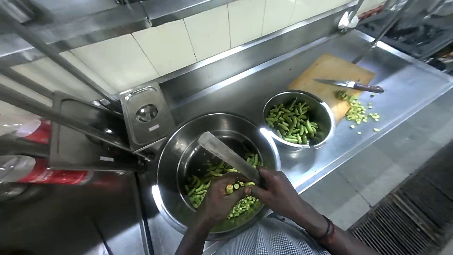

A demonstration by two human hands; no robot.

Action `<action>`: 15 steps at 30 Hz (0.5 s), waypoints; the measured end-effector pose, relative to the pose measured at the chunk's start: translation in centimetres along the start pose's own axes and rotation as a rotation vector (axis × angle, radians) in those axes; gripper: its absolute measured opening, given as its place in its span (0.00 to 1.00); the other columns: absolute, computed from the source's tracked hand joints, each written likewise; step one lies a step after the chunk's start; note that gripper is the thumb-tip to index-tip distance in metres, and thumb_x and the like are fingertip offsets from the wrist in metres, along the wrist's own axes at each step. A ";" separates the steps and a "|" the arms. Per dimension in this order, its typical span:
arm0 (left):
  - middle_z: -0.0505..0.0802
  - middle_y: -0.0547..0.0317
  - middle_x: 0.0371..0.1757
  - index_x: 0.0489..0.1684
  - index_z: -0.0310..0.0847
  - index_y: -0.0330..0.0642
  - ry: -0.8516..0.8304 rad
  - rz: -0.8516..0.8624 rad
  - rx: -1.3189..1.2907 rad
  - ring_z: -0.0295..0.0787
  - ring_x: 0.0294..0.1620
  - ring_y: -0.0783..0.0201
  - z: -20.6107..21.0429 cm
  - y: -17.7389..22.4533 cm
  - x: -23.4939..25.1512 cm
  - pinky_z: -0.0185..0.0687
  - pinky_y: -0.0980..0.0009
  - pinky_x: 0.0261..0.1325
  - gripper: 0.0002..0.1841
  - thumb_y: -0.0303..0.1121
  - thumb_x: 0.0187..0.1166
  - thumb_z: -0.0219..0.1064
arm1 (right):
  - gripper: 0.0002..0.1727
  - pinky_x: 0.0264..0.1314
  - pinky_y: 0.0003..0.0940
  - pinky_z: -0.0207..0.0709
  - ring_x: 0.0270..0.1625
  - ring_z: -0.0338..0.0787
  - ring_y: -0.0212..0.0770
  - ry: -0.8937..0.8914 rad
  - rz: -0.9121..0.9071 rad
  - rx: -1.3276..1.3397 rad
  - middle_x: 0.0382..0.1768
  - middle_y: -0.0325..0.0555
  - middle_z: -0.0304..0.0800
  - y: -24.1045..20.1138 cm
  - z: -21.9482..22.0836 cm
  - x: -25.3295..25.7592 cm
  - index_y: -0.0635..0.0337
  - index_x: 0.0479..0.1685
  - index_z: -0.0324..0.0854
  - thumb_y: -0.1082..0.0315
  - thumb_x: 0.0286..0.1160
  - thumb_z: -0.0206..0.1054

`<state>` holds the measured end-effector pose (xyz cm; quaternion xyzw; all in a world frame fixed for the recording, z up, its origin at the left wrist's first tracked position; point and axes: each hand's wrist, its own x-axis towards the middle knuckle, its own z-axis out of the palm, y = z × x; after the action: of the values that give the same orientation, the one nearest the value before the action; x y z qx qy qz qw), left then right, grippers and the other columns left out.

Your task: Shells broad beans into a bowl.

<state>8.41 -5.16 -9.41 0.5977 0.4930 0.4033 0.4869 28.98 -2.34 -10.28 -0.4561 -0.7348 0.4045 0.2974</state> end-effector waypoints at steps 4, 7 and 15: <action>0.94 0.67 0.40 0.43 0.93 0.51 0.087 0.020 0.035 0.91 0.34 0.70 0.6 -0.1 -0.2 0.92 0.73 0.39 0.07 0.32 0.71 0.77 | 0.26 0.20 0.29 0.69 0.17 0.73 0.28 -0.061 0.015 0.054 0.15 0.30 0.73 0.3 0.2 -0.2 0.48 0.27 0.81 0.35 0.78 0.64; 0.94 0.63 0.43 0.43 0.92 0.50 0.140 -0.040 -0.013 0.90 0.34 0.67 1.0 -0.4 -0.2 0.91 0.71 0.38 0.09 0.26 0.69 0.75 | 0.27 0.20 0.29 0.69 0.17 0.73 0.28 -0.093 0.025 0.063 0.15 0.30 0.73 0.3 0.0 -0.2 0.48 0.27 0.81 0.34 0.78 0.63; 0.91 0.45 0.35 0.51 0.86 0.40 0.323 -0.228 -0.659 0.87 0.25 0.62 0.3 -0.3 -0.2 0.85 0.72 0.27 0.10 0.21 0.78 0.62 | 0.29 0.22 0.31 0.70 0.19 0.73 0.29 -0.003 -0.042 0.058 0.16 0.31 0.72 0.4 0.0 -0.2 0.48 0.28 0.81 0.35 0.85 0.52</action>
<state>8.63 -5.36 -9.73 0.2788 0.4706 0.5725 0.6108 29.27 -2.36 -10.64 -0.4311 -0.7325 0.4201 0.3180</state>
